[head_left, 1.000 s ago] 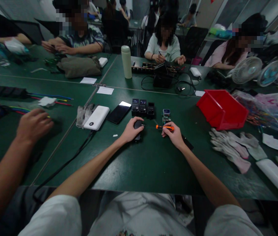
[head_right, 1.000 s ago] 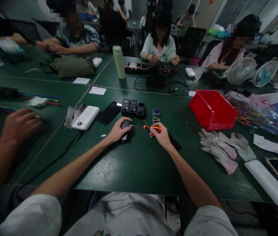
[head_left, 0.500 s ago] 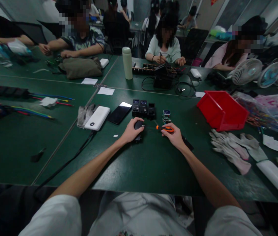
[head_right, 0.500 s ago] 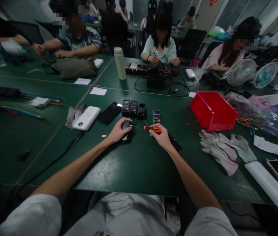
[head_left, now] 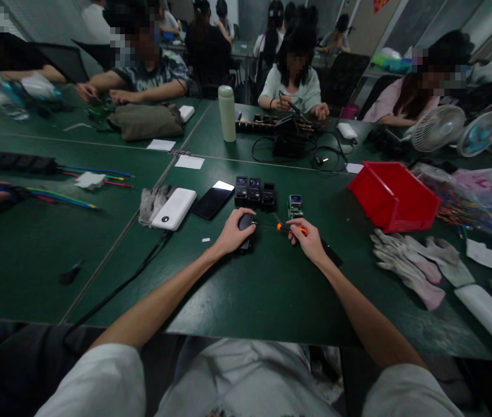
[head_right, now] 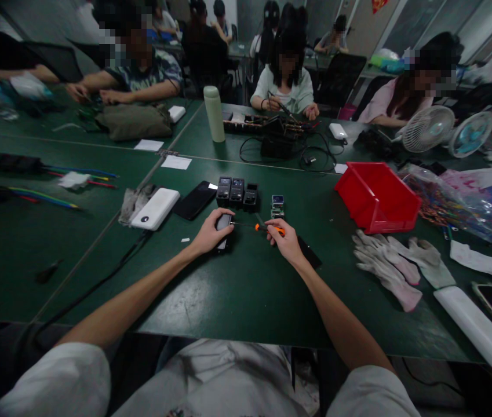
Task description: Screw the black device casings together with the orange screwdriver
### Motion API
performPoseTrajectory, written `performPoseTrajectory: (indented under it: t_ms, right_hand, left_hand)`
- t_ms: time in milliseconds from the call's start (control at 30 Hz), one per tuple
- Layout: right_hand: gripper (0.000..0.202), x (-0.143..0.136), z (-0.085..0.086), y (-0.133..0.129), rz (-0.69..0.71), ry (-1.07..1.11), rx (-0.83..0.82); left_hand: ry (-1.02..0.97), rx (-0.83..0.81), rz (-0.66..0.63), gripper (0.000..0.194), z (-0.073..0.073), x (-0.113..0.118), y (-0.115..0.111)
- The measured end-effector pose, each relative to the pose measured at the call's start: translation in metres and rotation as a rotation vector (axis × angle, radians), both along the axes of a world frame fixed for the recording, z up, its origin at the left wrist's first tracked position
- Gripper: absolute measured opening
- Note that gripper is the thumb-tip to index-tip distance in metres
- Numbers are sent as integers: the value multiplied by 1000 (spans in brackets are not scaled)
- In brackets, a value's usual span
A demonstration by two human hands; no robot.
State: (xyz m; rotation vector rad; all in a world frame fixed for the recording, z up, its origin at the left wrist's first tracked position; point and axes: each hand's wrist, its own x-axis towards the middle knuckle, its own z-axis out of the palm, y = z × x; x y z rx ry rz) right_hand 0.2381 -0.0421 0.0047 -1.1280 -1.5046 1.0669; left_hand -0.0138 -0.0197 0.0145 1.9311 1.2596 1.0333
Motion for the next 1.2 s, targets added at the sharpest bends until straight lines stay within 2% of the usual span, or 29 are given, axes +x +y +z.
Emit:
performPoseTrajectory:
  t_ms: [300, 533, 800, 1200]
  right_hand:
    - [33, 2, 0, -2, -71, -14, 67]
    - [20, 3, 2, -2, -84, -88, 222]
    - [28, 0, -1, -2, -70, -13, 24]
    - [28, 3, 0, -2, -111, -46, 179]
  left_hand:
    - [-4, 15, 3, 31, 1, 2, -3]
    - [-22, 53, 2, 31, 1, 3, -6]
    - [-19, 57, 17, 30, 4, 5, -9]
    - [-33, 50, -3, 31, 1, 3, -8]
